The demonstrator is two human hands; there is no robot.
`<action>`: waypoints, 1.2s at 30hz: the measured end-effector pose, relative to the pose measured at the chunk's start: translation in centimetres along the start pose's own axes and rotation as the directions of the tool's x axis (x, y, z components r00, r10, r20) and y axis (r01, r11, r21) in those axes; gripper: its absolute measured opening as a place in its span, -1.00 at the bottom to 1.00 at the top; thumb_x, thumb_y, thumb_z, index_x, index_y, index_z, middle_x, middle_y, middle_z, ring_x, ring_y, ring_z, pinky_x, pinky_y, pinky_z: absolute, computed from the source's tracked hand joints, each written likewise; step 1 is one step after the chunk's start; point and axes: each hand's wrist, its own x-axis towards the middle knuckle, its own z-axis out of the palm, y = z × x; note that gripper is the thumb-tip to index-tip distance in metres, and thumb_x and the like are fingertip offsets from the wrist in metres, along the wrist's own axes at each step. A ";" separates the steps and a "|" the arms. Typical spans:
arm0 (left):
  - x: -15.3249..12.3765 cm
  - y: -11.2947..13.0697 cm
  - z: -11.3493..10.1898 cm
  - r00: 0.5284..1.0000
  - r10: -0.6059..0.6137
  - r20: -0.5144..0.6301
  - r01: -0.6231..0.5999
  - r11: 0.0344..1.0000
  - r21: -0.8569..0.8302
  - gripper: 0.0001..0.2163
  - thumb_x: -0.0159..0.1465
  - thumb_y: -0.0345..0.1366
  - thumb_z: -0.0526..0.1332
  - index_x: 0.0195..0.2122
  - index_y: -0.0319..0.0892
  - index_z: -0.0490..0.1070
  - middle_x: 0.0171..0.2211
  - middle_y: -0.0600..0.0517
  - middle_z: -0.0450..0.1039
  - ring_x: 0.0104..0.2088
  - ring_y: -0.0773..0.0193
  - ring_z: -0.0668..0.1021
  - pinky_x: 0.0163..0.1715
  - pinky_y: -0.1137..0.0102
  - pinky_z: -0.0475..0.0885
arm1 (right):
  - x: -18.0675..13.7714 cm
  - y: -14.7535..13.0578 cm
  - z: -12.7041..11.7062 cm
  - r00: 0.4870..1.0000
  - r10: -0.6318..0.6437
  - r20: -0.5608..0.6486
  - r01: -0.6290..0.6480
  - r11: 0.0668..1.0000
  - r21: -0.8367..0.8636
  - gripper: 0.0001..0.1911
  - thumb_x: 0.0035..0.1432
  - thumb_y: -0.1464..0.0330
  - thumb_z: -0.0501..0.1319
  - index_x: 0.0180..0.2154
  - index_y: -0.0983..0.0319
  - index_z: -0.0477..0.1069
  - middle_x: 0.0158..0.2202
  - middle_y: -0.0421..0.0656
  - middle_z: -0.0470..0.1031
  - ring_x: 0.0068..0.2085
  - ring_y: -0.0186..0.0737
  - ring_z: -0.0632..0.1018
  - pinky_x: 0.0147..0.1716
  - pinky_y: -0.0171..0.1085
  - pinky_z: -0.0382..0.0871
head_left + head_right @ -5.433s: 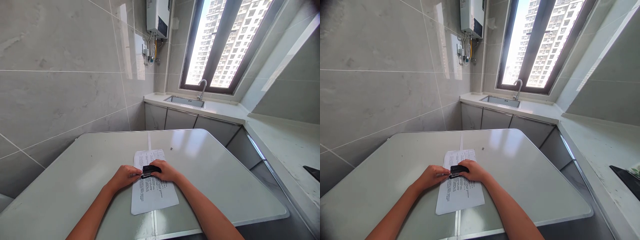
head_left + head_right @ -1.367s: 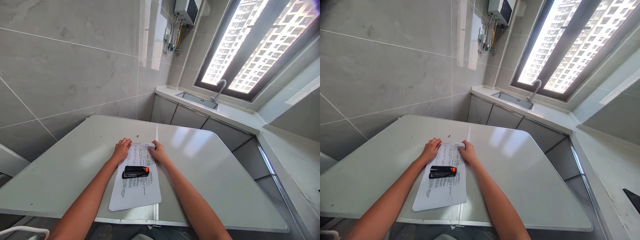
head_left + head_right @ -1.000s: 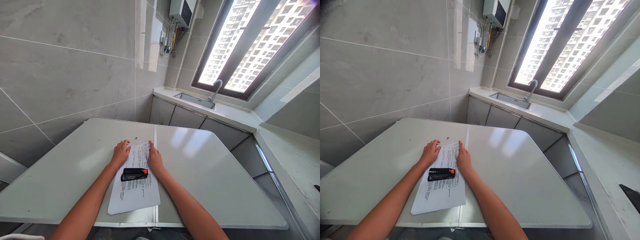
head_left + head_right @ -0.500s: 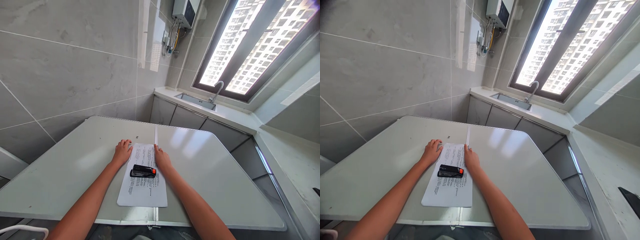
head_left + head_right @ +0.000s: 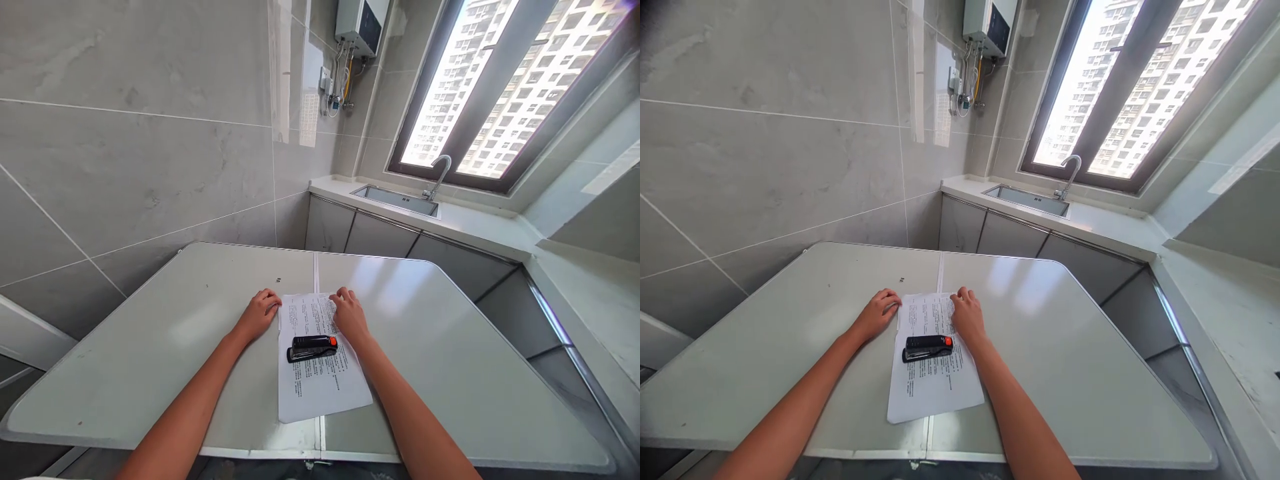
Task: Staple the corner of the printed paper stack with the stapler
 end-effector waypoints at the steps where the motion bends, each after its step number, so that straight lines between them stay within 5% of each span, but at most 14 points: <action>1: 0.0 0.1 0.0 0.997 0.053 0.056 -0.051 0.998 -0.039 -0.75 0.42 -0.29 0.08 -0.14 -0.05 0.58 -0.03 -0.05 0.51 0.02 0.12 0.51 0.09 0.17 0.42 | -0.3 -0.2 -0.6 0.997 -0.076 0.005 0.074 0.990 0.123 -0.70 0.39 0.48 0.02 -0.04 0.18 0.49 0.00 -0.01 0.42 0.01 -0.08 0.46 -0.07 -0.19 0.37; 3: -0.1 0.3 0.1 0.978 0.138 0.155 -0.128 0.989 -0.073 -0.75 0.42 -0.26 0.11 -0.07 0.01 0.61 0.03 -0.01 0.54 0.05 0.13 0.51 0.13 0.16 0.40 | -1.0 -0.9 -1.6 0.948 -0.307 0.083 0.255 0.889 0.379 -0.70 0.48 0.30 0.00 0.02 0.14 0.48 -0.01 -0.07 0.45 -0.03 -0.15 0.48 -0.06 -0.21 0.39; 5: -0.2 0.4 0.1 0.960 0.170 0.220 -0.162 0.985 -0.057 -0.74 0.41 -0.21 0.16 0.04 0.06 0.58 0.11 0.01 0.53 0.12 0.09 0.49 0.18 0.11 0.37 | -2.0 -1.8 -2.2 0.832 -0.529 0.168 0.383 0.767 0.515 -0.66 0.41 0.12 0.15 0.09 0.13 0.44 0.00 -0.09 0.46 -0.04 -0.15 0.49 -0.05 -0.21 0.40; 8: -0.2 0.6 0.1 0.954 0.153 0.256 -0.151 0.988 -0.029 -0.68 0.39 -0.15 0.21 0.15 0.07 0.53 0.21 0.00 0.46 0.22 0.04 0.43 0.24 0.03 0.31 | -3.4 -2.9 -1.9 0.749 -0.611 0.254 0.471 0.762 0.444 -0.46 0.18 0.11 0.39 0.12 0.17 0.41 -0.06 -0.06 0.50 -0.05 -0.08 0.51 -0.05 -0.18 0.40; 11: -0.1 0.6 0.1 0.954 0.150 0.261 -0.142 0.989 -0.049 -0.68 0.41 -0.16 0.17 0.16 0.06 0.52 0.24 -0.01 0.45 0.26 0.06 0.42 0.28 0.02 0.29 | -4.3 -3.7 -1.2 0.774 -0.566 0.284 0.467 0.813 0.348 -0.54 0.27 0.28 0.30 0.17 0.17 0.37 -0.10 -0.06 0.55 -0.06 -0.08 0.54 -0.06 -0.18 0.40; 15: 0.2 0.8 0.1 0.954 0.152 0.258 -0.138 0.988 -0.071 -0.69 0.42 -0.17 0.15 0.13 0.06 0.54 0.23 -0.01 0.46 0.26 0.08 0.44 0.29 0.01 0.29 | -3.8 -3.6 -1.6 0.789 -0.571 0.226 0.450 0.788 0.419 -0.54 0.29 0.32 0.27 0.21 0.09 0.38 -0.06 -0.11 0.60 -0.03 -0.11 0.57 -0.01 -0.21 0.40; 21: 0.4 1.5 -0.1 0.953 0.134 0.273 -0.111 0.989 -0.099 -0.73 0.39 -0.14 0.17 0.01 0.03 0.62 0.18 -0.01 0.50 0.21 0.10 0.49 0.27 0.09 0.34 | 0.4 -0.1 -3.4 0.967 -0.247 -0.065 0.237 0.768 0.595 -0.52 0.19 0.29 0.31 0.15 0.20 0.47 0.00 -0.08 0.62 -0.01 -0.09 0.61 0.07 -0.14 0.42; 27: 0.3 2.4 -0.3 0.968 0.147 0.202 -0.156 0.987 0.028 -0.74 0.43 -0.16 0.13 -0.04 -0.01 0.61 0.12 -0.02 0.52 0.16 0.08 0.48 0.23 0.08 0.35 | 0.3 1.6 -2.3 0.983 -0.170 -0.061 0.175 0.815 0.552 -0.57 0.16 0.37 0.33 0.09 0.14 0.52 -0.02 -0.15 0.63 -0.05 -0.15 0.60 0.03 -0.19 0.43; 32: 0.0 6.4 1.6 0.971 0.177 0.158 -0.187 0.981 0.051 -0.72 0.47 -0.17 0.09 0.05 -0.05 0.54 0.13 -0.08 0.48 0.14 0.07 0.48 0.19 0.07 0.39 | -0.4 2.2 -3.0 0.988 -0.152 -0.013 0.141 0.872 0.468 -0.59 0.17 0.41 0.32 0.08 0.13 0.53 -0.04 -0.15 0.63 -0.07 -0.14 0.60 0.01 -0.19 0.42; 36: -0.5 8.7 3.5 0.912 0.287 0.293 -0.308 0.951 0.027 -0.58 0.42 -0.08 0.19 0.27 -0.02 0.37 0.32 -0.10 0.30 0.30 -0.03 0.36 0.31 -0.02 0.26 | -1.1 5.6 -4.9 0.988 -0.153 -0.020 0.146 0.887 0.438 -0.61 0.18 0.40 0.30 0.07 0.15 0.54 -0.03 -0.14 0.63 -0.07 -0.14 0.59 0.01 -0.19 0.43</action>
